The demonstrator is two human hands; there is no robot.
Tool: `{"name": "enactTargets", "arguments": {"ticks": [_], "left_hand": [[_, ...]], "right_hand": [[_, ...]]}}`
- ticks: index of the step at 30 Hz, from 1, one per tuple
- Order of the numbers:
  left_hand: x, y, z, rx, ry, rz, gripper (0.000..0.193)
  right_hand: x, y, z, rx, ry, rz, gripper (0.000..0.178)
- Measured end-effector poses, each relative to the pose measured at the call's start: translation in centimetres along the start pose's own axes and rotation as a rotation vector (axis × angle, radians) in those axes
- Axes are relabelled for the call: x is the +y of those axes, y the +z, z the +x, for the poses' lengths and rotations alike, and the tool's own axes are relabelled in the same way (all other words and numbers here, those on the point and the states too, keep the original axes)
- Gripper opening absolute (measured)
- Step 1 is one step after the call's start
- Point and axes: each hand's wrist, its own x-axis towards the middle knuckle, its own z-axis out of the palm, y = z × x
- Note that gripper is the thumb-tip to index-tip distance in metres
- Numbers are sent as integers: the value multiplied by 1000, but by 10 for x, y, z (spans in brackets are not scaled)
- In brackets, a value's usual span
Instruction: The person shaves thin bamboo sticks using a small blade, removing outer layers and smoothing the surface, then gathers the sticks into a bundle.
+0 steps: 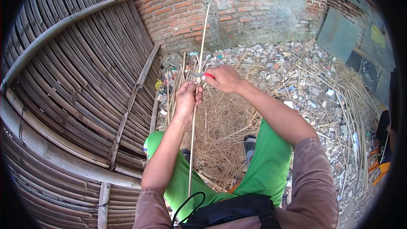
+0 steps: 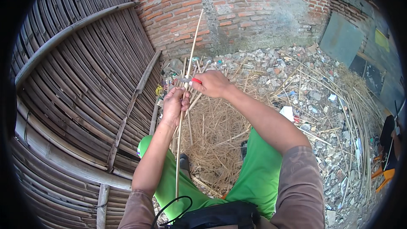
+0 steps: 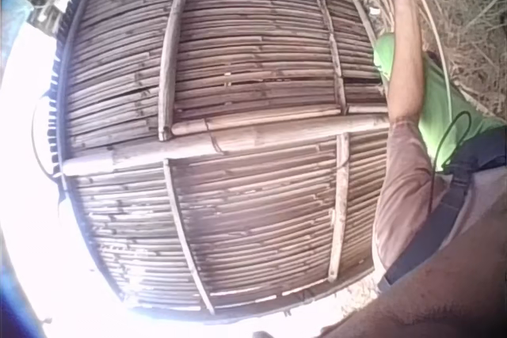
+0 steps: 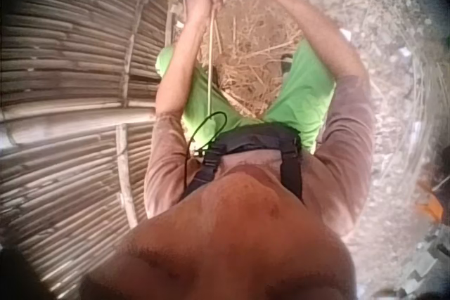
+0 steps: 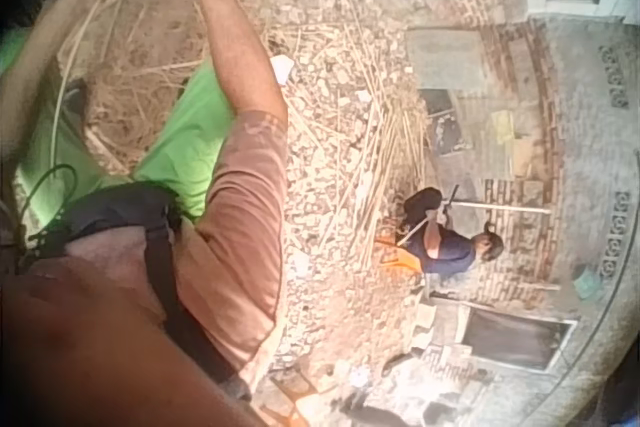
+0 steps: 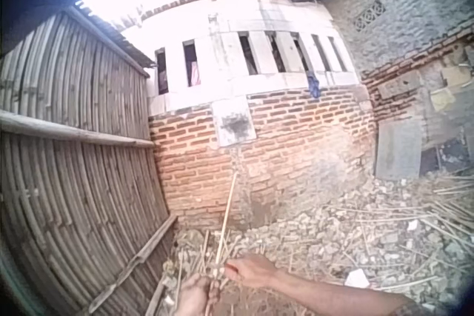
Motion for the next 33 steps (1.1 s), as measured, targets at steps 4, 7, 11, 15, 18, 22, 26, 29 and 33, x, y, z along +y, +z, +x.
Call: {"name": "enactTargets", "arguments": {"ticks": [4, 7, 11, 15, 18, 22, 26, 29, 33], "left_hand": [[1, -3, 1, 3, -4, 1, 1], [2, -2, -2, 2, -1, 19, 1], [6, -4, -4, 6, 23, 56, 1], [9, 3, -15, -38, -19, 24, 1], [7, 8, -15, -57, -11, 23, 1], [4, 0, -11, -44, -11, 21, 1], [6, -1, -11, -24, -6, 34, 3], [5, 2, -9, -15, -8, 5, 5], [5, -6, -7, -36, 2, 12, 5]], "right_hand": [[-8, -7, 3, -137, 55, -23, 42], [-7, -5, 2, -139, 30, -39, 43], [-5, -8, 7, -123, 69, -75, 45], [23, -33, 18, -27, 325, -124, 45], [56, -36, 0, 163, 280, -184, 47], [27, -28, -2, 47, 144, -102, 44], [-2, -8, 0, -28, 65, -51, 45], [-9, -7, -3, -102, 71, -29, 46], [-20, -9, -1, -170, 63, -28, 45]]}}
